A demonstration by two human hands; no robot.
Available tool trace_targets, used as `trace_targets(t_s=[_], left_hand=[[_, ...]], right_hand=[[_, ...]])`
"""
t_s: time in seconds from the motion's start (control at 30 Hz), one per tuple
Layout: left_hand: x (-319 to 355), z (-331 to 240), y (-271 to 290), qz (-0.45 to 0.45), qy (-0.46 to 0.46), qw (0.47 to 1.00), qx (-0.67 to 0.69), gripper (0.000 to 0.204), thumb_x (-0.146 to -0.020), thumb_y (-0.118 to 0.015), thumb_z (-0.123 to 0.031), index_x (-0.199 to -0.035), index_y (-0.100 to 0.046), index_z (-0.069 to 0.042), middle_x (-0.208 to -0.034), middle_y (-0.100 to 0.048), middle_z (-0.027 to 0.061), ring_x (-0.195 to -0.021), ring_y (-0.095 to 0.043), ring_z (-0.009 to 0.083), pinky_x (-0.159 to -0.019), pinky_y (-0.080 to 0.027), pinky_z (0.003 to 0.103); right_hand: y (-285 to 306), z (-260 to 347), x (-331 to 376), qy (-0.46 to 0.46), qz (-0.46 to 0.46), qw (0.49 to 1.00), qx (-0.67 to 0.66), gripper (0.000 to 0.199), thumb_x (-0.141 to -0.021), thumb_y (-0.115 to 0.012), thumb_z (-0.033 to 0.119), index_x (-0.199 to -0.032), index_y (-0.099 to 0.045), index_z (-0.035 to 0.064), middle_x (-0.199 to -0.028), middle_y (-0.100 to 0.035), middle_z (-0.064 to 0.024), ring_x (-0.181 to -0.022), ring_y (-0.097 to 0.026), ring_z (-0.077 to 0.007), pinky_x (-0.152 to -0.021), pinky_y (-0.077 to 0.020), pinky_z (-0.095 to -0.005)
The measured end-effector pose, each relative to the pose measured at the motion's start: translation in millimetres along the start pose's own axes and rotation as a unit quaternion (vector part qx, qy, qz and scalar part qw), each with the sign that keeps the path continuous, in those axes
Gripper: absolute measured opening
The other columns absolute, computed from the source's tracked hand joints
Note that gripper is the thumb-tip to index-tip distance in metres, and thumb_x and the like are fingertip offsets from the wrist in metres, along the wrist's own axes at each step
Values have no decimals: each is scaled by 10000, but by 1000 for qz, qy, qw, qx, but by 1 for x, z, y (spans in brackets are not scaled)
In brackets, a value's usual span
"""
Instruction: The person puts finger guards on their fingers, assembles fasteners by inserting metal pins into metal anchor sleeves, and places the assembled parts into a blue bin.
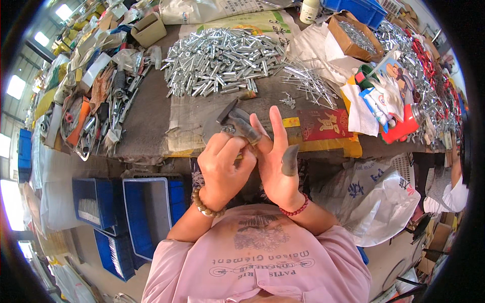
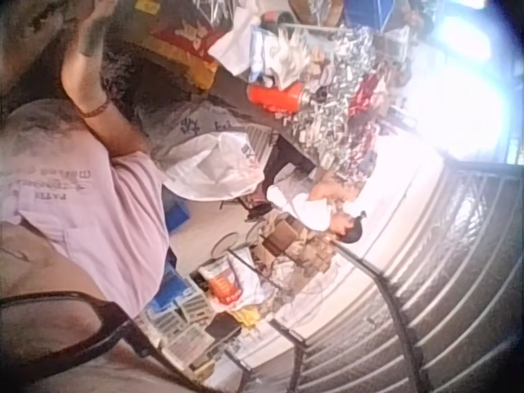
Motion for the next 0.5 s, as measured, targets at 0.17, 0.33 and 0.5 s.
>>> trace_targets(t_s=[0.17, 0.33, 0.5], left_hand=[[0, -6, 4, -14, -1, 1000, 11, 161, -728, -743, 48, -846, -686, -46, -762, -625, 91, -647, -611, 280, -579, -495, 377], [-3, -10, 5, -27, -18, 999, 18, 180, -726, -732, 73, -861, -701, -43, -766, -632, 91, -633, -606, 265, -580, -488, 359], [-4, -12, 5, -1, -18, 1000, 0, 187, -710, -732, 74, -842, -691, -52, -743, -603, 84, -640, -605, 270, -574, -484, 367]], right_hand=[[0, 3, -1, -40, 22, 989, -142, 853, -1073, -347, 662, -1710, -89, 157, -1673, -368, -206, -1577, -279, -320, -1281, -166, -491], [8, 0, -3, -113, 56, 935, -332, 764, -1097, -408, 488, -1702, -122, 117, -1654, -404, -204, -1604, -216, -321, -1286, -218, -489], [11, -7, -2, -162, 2, 910, -382, 674, -1099, -406, 422, -1683, -242, 130, -1669, -401, -162, -1582, -284, -300, -1286, -214, -484]])
Point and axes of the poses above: each hand's wrist, its own x-axis away from the middle knuckle, its own y-axis out of the back of the hand, z = x × y, the point moved 4 cm from there along -x, towards the middle knuckle
